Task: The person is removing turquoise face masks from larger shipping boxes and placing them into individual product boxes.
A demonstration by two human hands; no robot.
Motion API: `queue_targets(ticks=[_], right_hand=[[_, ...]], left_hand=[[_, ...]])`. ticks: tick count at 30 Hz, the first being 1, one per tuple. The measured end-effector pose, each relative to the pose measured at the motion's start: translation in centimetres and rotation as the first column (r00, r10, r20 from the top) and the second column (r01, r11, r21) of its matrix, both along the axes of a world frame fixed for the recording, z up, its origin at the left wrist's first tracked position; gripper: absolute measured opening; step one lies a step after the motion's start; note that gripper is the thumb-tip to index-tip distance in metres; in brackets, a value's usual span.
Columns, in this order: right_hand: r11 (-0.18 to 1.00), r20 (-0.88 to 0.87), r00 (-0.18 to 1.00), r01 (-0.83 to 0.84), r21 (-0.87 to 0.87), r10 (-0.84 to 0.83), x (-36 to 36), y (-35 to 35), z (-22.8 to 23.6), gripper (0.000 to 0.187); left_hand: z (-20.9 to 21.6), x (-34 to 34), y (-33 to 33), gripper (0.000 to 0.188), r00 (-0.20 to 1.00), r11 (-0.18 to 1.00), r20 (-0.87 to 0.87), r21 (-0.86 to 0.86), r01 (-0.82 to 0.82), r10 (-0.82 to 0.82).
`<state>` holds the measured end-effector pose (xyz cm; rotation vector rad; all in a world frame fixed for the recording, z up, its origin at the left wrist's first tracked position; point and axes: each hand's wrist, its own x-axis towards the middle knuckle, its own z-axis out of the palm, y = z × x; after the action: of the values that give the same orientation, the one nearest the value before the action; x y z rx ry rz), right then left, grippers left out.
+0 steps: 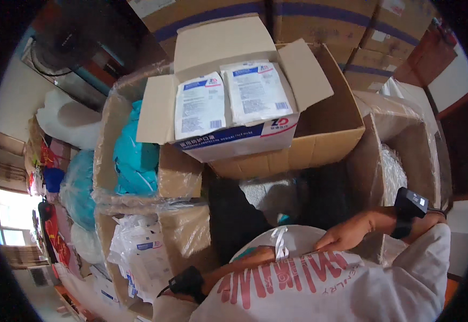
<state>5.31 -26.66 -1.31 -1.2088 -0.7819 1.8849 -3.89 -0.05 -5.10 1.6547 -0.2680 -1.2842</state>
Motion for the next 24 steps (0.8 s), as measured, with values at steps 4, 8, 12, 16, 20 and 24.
queue_targets(ticks=[4,8,12,16,20,24], right_hand=[[0.983,-0.047,0.999,-0.02,-0.181,0.011,2.4,-5.7,-0.1,0.026],[0.866,0.017,0.948,0.297,-0.402,-0.318,2.6,-5.6,-0.7,0.023],[0.655,-0.269,0.599,0.663,-0.363,-0.755,1.7,-0.6,-5.5,0.015],[0.434,-0.082,0.44,0.808,-0.398,-0.894,1.4,3.1,-13.6,0.028],[0.53,0.439,0.516,0.842,-0.102,-0.736,2.2,5.4,-18.5,0.046],[0.56,0.44,0.352,0.596,0.575,-0.826,3.6,9.6,-10.1,0.056]], left_hand=[[1.0,-0.1,0.7,0.033,1.0,0.995,-0.027,0.098,0.001,0.001],[1.3,1.0,0.8,0.031,0.946,0.954,0.127,0.0,-0.3,0.298],[-0.5,4.3,2.6,0.034,0.819,0.947,0.543,0.124,-0.295,0.184],[1.4,7.1,3.5,0.037,0.705,0.875,0.702,0.278,-0.396,0.096],[3.1,7.9,3.9,0.044,0.608,0.811,0.742,0.155,-0.564,0.281],[3.1,8.1,5.3,0.036,0.614,0.832,0.664,-0.022,-0.555,0.427]])
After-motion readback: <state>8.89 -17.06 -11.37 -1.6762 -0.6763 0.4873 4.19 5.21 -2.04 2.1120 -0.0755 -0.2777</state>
